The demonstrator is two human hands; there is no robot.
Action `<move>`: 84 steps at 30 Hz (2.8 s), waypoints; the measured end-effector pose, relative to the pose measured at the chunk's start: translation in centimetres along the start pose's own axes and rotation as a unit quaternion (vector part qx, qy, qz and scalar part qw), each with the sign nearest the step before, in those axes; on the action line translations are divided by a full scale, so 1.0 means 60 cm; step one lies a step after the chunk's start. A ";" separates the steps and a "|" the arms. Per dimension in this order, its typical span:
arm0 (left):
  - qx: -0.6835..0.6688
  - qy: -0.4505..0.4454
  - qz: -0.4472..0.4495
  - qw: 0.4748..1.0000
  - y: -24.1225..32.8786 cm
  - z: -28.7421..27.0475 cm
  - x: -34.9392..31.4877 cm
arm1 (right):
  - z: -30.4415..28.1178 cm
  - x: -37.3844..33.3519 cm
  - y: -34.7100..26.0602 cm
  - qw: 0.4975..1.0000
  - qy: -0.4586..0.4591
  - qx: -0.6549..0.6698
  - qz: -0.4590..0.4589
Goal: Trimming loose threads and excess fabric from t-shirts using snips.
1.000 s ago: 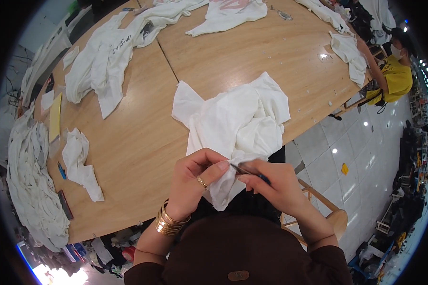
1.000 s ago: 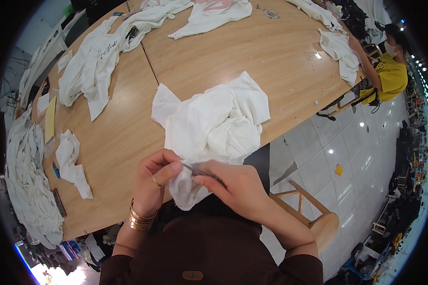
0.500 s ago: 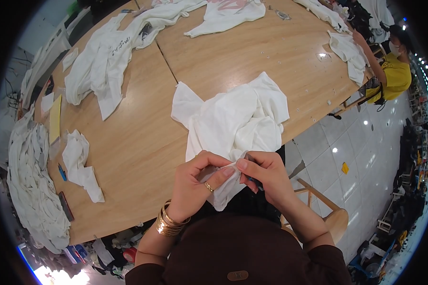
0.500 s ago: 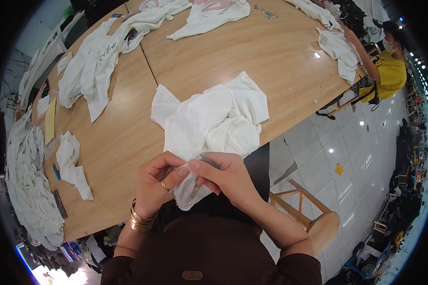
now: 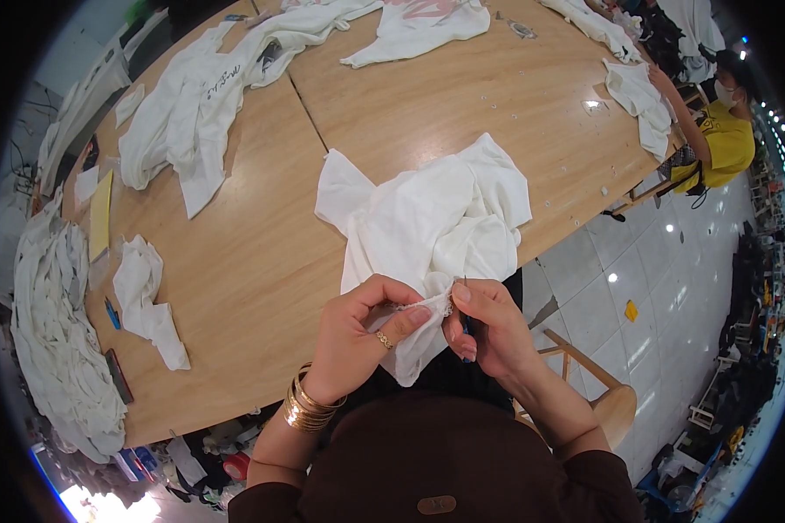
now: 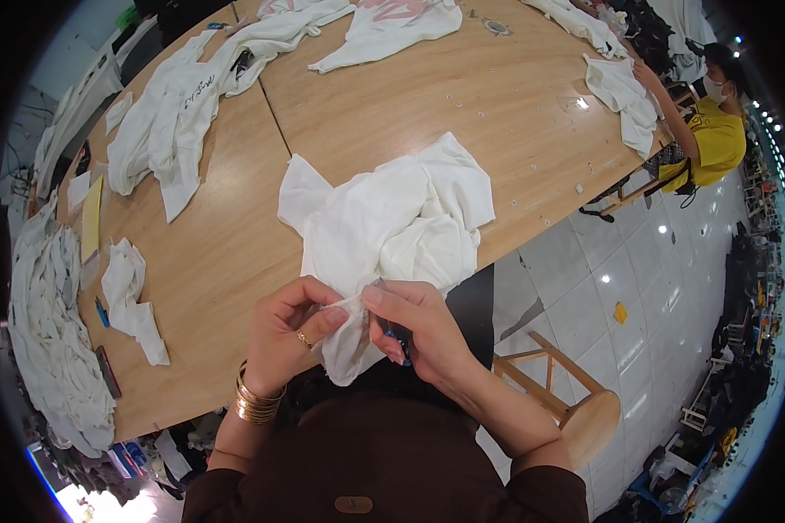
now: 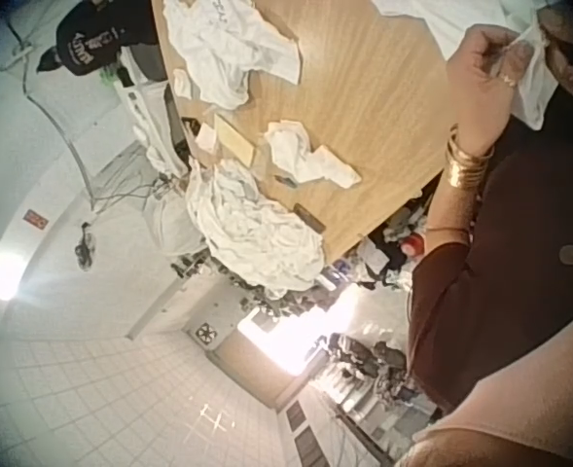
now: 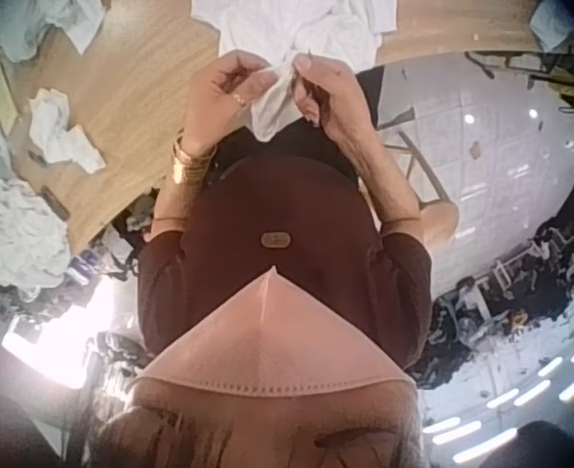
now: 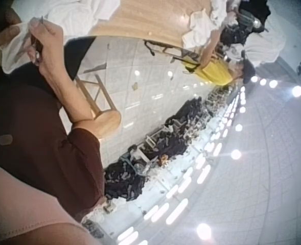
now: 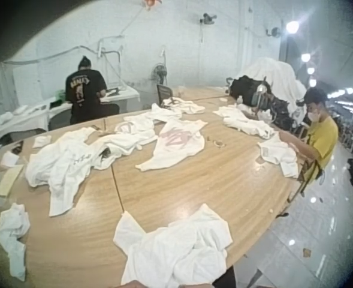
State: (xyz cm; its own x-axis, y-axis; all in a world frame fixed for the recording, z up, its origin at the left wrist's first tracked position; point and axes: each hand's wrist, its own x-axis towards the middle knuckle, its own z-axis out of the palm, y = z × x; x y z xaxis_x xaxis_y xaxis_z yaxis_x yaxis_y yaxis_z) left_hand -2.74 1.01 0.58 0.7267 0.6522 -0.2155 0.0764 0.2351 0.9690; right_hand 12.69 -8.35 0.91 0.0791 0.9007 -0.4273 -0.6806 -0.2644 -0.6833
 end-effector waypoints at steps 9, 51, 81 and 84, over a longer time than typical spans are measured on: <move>0.084 0.013 0.035 0.996 0.008 0.003 0.002 | -0.004 -0.001 0.002 0.999 -0.001 0.028 -0.017; -0.024 -0.029 -0.051 0.998 0.009 -0.019 0.000 | 0.010 -0.039 -0.056 0.866 0.125 -0.465 -0.138; -0.015 0.007 -0.059 0.998 0.006 -0.006 -0.004 | 0.023 -0.036 -0.014 0.789 0.094 -0.567 -0.216; -0.018 0.008 -0.054 0.998 0.004 -0.005 -0.005 | 0.021 -0.034 -0.012 0.780 0.097 -0.576 -0.223</move>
State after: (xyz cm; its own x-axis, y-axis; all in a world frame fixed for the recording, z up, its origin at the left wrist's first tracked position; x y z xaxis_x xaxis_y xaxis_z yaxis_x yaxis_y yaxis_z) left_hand -3.14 1.12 0.83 0.7048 0.6327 -0.3208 0.1287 0.3307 0.9349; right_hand 12.10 -9.57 3.02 0.3060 0.9520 0.0008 0.5435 -0.1740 -0.8212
